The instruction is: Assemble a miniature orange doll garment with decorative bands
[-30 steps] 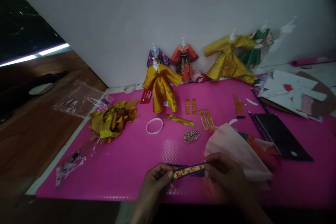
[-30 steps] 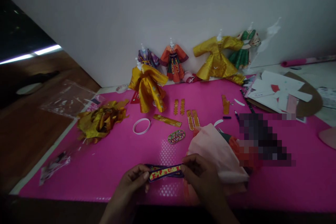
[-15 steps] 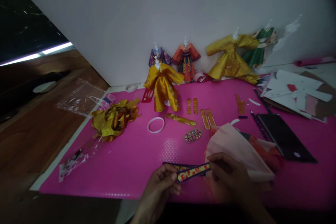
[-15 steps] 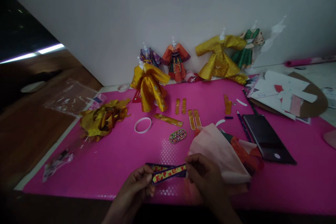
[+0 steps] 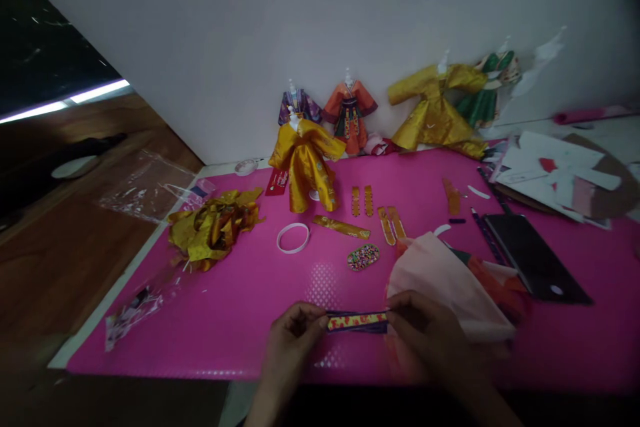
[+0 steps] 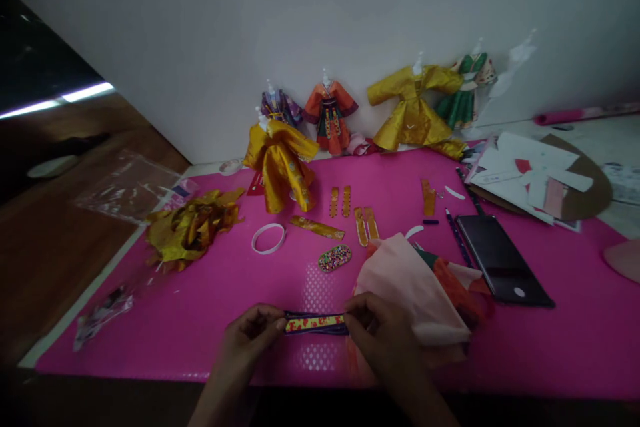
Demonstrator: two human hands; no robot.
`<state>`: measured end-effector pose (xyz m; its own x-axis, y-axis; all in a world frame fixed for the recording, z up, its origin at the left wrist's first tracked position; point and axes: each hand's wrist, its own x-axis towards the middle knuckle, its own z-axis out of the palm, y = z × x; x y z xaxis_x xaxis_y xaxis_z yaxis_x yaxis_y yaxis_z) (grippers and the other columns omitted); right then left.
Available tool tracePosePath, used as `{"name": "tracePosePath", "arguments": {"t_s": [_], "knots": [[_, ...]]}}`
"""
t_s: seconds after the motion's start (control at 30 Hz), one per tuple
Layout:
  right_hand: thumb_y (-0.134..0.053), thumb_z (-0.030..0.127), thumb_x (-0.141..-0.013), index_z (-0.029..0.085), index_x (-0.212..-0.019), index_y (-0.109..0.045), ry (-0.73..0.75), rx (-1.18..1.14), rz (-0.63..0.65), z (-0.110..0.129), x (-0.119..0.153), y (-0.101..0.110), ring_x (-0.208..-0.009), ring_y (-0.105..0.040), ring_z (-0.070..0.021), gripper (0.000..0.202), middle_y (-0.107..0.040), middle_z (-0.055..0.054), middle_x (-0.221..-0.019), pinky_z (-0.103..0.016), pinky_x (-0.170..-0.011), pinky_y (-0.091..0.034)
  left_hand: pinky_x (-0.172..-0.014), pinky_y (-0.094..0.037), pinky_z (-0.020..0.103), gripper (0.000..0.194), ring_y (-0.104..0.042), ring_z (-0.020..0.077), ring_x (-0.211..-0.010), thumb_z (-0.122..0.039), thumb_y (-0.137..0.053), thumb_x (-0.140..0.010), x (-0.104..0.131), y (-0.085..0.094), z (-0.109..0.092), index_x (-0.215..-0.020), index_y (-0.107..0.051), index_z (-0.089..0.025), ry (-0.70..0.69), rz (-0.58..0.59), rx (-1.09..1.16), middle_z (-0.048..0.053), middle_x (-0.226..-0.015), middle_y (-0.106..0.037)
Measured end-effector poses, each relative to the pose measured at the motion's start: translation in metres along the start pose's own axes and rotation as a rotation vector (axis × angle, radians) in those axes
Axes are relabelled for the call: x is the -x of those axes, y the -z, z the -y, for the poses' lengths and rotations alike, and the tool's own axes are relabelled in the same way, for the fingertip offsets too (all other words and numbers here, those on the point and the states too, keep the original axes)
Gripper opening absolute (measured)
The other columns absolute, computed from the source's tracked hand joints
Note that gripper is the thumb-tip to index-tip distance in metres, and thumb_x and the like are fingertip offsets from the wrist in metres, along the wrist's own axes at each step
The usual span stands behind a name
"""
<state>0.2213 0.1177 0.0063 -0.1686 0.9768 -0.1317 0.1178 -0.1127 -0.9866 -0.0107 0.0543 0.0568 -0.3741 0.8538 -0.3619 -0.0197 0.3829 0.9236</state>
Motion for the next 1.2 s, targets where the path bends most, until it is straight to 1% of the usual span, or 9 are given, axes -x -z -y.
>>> {"name": "tracePosePath", "arguments": {"t_s": [0.07, 0.2, 0.33, 0.47, 0.6, 0.77, 0.97, 1.1, 1.2], "knots": [[-0.075, 0.037, -0.078, 0.028, -0.082, -0.080, 0.041, 0.078, 0.015, -0.001, -0.001, -0.005, -0.065, -0.065, -0.0231, 0.011, -0.073, -0.002, -0.070, -0.036, -0.063, -0.051, -0.067, -0.049, 0.026, 0.027, -0.065, 0.0177, -0.068, -0.044, -0.088, -0.069, -0.003, 0.003, -0.003, -0.074, -0.077, -0.020, -0.058, -0.042, -0.106, 0.001, -0.069, -0.074], [-0.072, 0.027, -0.078, 0.029, -0.091, -0.082, 0.096, 0.239, 0.043, -0.005, 0.002, -0.012, -0.060, -0.062, -0.0215, 0.017, -0.071, 0.001, -0.069, -0.036, -0.062, -0.045, -0.067, -0.050, 0.030, 0.014, -0.069, 0.0229, -0.067, -0.037, -0.077, -0.073, -0.007, 0.004, 0.002, -0.072, -0.079, -0.023, -0.144, -0.069, -0.304, 0.003, -0.069, -0.077], [-0.068, 0.025, -0.080, 0.029, -0.098, -0.081, 0.120, 0.366, 0.078, -0.010, 0.004, -0.016, -0.061, -0.064, -0.0223, 0.023, -0.072, 0.000, -0.069, -0.036, -0.064, -0.045, -0.069, -0.050, 0.034, 0.013, -0.070, 0.0265, -0.068, -0.034, -0.069, -0.077, -0.011, 0.002, 0.013, -0.074, -0.077, -0.024, -0.217, -0.115, -0.449, 0.004, -0.070, -0.078], [-0.066, 0.024, -0.080, 0.027, -0.101, -0.081, 0.141, 0.475, 0.091, -0.013, 0.002, -0.020, -0.067, -0.068, -0.0244, 0.026, -0.073, -0.002, -0.074, -0.037, -0.067, -0.048, -0.071, -0.051, 0.035, 0.014, -0.072, 0.0284, -0.070, -0.031, -0.065, -0.080, -0.013, -0.001, 0.015, -0.077, -0.076, -0.024, -0.257, -0.127, -0.541, 0.006, -0.074, -0.079], [-0.065, 0.021, -0.081, 0.027, -0.102, -0.079, 0.154, 0.562, 0.109, -0.012, 0.000, -0.021, -0.067, -0.068, -0.0246, 0.026, -0.072, -0.001, -0.072, -0.035, -0.066, -0.045, -0.073, -0.052, 0.037, 0.014, -0.074, 0.0298, -0.075, -0.029, -0.063, -0.082, -0.013, -0.002, 0.012, -0.079, -0.075, -0.024, -0.272, -0.122, -0.584, 0.008, -0.079, -0.080], [-0.064, 0.015, -0.082, 0.026, -0.085, -0.069, 0.179, 0.624, 0.132, -0.013, 0.001, -0.022, -0.062, -0.064, -0.0200, 0.012, -0.067, 0.002, -0.069, -0.030, -0.060, -0.038, -0.073, -0.054, 0.039, 0.014, -0.073, 0.0291, -0.074, -0.032, -0.063, -0.080, -0.018, 0.001, 0.019, -0.073, -0.073, -0.024, -0.285, -0.123, -0.591, 0.008, -0.077, -0.078], [-0.059, 0.010, -0.083, 0.025, -0.080, -0.066, 0.246, 0.655, 0.101, -0.015, 0.005, -0.025, -0.067, -0.062, -0.0189, 0.017, -0.066, 0.000, -0.077, -0.030, -0.064, -0.041, -0.071, -0.057, 0.039, 0.024, -0.074, 0.0284, -0.071, -0.041, -0.062, -0.082, -0.024, 0.014, 0.023, -0.071, -0.075, -0.024, -0.303, -0.129, -0.579, 0.008, -0.074, -0.078], [-0.057, 0.010, -0.085, 0.025, -0.080, -0.067, 0.269, 0.665, 0.087, -0.017, 0.005, -0.026, -0.066, -0.061, -0.0184, 0.018, -0.065, 0.000, -0.077, -0.030, -0.065, -0.042, -0.070, -0.057, 0.038, 0.024, -0.073, 0.0274, -0.071, -0.040, -0.062, -0.086, -0.021, 0.023, 0.023, -0.076, -0.077, -0.023, -0.333, -0.152, -0.578, 0.008, -0.077, -0.078], [-0.056, 0.010, -0.085, 0.025, -0.080, -0.067, 0.280, 0.672, 0.090, -0.017, 0.004, -0.026, -0.067, -0.062, -0.0186, 0.019, -0.066, 0.000, -0.078, -0.031, -0.066, -0.043, -0.069, -0.056, 0.036, 0.023, -0.072, 0.0256, -0.071, -0.037, -0.063, -0.089, -0.016, 0.021, 0.030, -0.076, -0.077, -0.023, -0.378, -0.139, -0.572, 0.007, -0.076, -0.075]]}}
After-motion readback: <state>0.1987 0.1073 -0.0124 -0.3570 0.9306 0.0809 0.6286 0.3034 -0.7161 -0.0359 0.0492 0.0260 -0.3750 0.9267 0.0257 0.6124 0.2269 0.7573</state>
